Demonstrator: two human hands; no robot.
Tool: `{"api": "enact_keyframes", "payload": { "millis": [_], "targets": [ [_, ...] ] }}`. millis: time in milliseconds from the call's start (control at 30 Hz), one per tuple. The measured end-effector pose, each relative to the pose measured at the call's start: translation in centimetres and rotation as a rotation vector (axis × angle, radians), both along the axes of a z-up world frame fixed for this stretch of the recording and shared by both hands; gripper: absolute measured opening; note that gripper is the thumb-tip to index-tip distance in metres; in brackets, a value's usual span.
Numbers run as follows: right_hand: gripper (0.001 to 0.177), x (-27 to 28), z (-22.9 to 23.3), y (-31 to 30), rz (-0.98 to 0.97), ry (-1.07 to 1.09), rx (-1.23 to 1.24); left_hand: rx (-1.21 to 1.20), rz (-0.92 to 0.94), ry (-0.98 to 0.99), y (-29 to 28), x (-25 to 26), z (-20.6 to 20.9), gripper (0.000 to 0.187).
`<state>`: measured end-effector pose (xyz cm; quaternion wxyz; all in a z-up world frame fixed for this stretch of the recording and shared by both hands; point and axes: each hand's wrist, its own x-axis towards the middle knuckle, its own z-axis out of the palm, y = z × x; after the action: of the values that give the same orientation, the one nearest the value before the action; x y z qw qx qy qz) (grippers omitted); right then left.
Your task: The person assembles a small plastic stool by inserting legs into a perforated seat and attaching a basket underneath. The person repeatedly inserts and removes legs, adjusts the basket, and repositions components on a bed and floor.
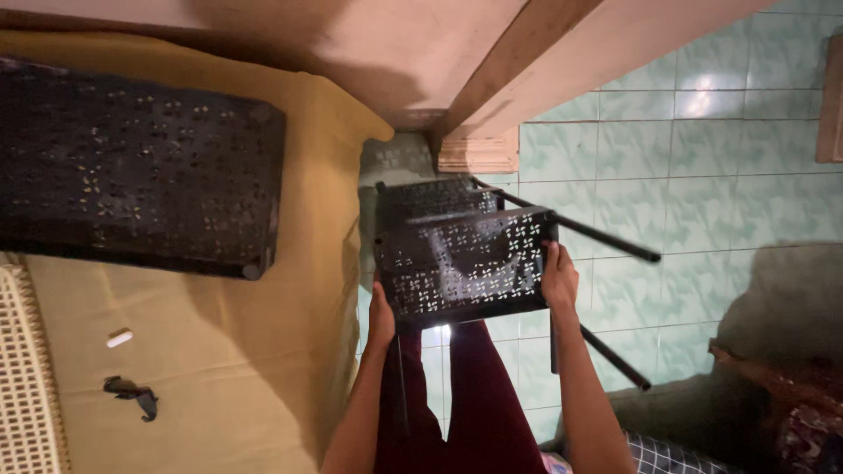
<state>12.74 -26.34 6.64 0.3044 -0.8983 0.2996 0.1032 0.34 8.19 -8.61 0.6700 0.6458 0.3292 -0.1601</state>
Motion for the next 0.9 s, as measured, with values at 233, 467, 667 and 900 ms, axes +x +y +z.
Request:
{"api": "enact_keyframes", "payload": {
  "millis": [233,467,667,900],
  "targets": [
    [0.056,1.9,-2.3,-1.2,-0.050,0.025,0.002,0.056,-0.104,-0.083,1.2,7.1,-2.3,0.085],
    [0.058,3.4,-4.4,-2.8,-0.149,0.184,0.182,0.092,-0.106,-0.117,0.4,11.0,-3.4,0.083],
    [0.050,2.9,-1.8,0.4,0.112,-0.305,-0.051,0.180,-0.165,0.023,1.2,11.3,0.0,0.066],
    [0.044,1.2,11.3,8.7,-0.072,0.002,1.070,-0.201,-0.039,-0.436,0.9,14.7,15.7,0.055]
  ]
}}
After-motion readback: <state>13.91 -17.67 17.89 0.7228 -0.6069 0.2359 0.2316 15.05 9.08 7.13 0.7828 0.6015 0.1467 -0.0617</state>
